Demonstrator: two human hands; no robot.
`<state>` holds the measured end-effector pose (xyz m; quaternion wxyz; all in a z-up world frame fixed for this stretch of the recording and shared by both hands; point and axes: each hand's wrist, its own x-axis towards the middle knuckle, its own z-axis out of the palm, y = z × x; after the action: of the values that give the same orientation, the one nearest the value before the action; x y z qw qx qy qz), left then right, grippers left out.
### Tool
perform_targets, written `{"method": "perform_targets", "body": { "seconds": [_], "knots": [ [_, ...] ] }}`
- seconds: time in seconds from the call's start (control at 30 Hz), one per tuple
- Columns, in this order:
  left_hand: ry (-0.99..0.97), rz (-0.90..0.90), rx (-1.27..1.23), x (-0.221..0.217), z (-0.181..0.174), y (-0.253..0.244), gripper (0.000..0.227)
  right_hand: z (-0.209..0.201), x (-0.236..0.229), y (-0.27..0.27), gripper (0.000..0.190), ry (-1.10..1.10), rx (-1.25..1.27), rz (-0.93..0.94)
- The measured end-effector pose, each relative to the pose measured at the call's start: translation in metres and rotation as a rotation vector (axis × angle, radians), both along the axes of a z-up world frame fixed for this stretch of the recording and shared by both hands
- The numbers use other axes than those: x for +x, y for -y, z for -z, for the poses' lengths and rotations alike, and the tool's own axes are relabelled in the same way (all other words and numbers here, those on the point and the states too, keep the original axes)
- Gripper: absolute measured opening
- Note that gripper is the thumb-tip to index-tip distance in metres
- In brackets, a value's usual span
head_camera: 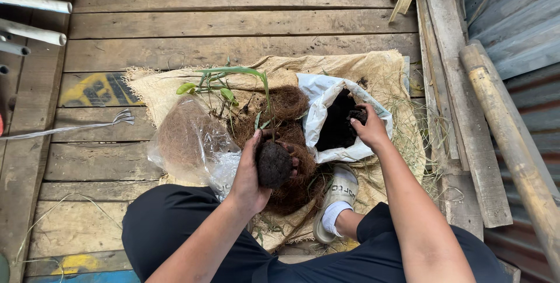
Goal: The person sits on a wooden floor and packs soil around the roots of a small plant. They repeatedly add soil from a white bag and press it into a root ball held in their hands.
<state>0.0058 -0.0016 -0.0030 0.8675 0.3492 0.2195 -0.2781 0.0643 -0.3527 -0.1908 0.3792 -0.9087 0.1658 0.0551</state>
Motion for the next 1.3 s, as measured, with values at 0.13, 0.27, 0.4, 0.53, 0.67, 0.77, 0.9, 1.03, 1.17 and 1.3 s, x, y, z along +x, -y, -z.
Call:
{"method": "perform_targets", "body": {
  "seconds": [0.13,0.27,0.4,0.53,0.67,0.77,0.9,1.03,1.17,1.3],
  "knots": [
    [0.031,-0.005,-0.019,0.002,-0.002,0.0,0.041,-0.017,0.002,0.001,0.04,-0.04,-0.056,-0.038],
    [0.043,-0.006,-0.025,0.006,-0.011,-0.001,0.042,-0.046,0.015,0.002,0.035,-0.087,-0.138,-0.118],
    [0.068,0.016,-0.005,0.013,-0.026,-0.003,0.039,-0.084,0.025,0.009,0.031,-0.099,-0.165,-0.185],
    [0.146,0.033,-0.094,0.024,-0.038,-0.005,0.042,-0.116,0.032,0.02,0.028,-0.167,-0.214,-0.257],
    [0.171,0.044,-0.09,0.035,-0.043,-0.002,0.046,-0.119,0.029,0.028,0.034,-0.03,-0.127,-0.185],
    [0.126,0.042,-0.026,0.041,-0.04,0.002,0.045,-0.103,0.031,0.033,0.047,-0.216,0.362,0.037],
    [0.071,0.031,0.01,0.041,-0.035,0.001,0.047,-0.091,0.035,0.047,0.058,-0.293,0.378,0.096],
    [0.134,0.023,-0.048,0.037,-0.029,-0.002,0.045,-0.094,0.04,0.046,0.059,-0.32,0.534,0.126],
    [0.142,0.043,-0.099,0.033,-0.026,0.002,0.047,-0.105,0.042,0.037,0.061,-0.391,0.431,0.126],
    [0.114,0.039,-0.072,0.032,-0.026,0.006,0.04,-0.107,0.04,0.032,0.054,-0.394,0.365,-0.006]
  ]
}}
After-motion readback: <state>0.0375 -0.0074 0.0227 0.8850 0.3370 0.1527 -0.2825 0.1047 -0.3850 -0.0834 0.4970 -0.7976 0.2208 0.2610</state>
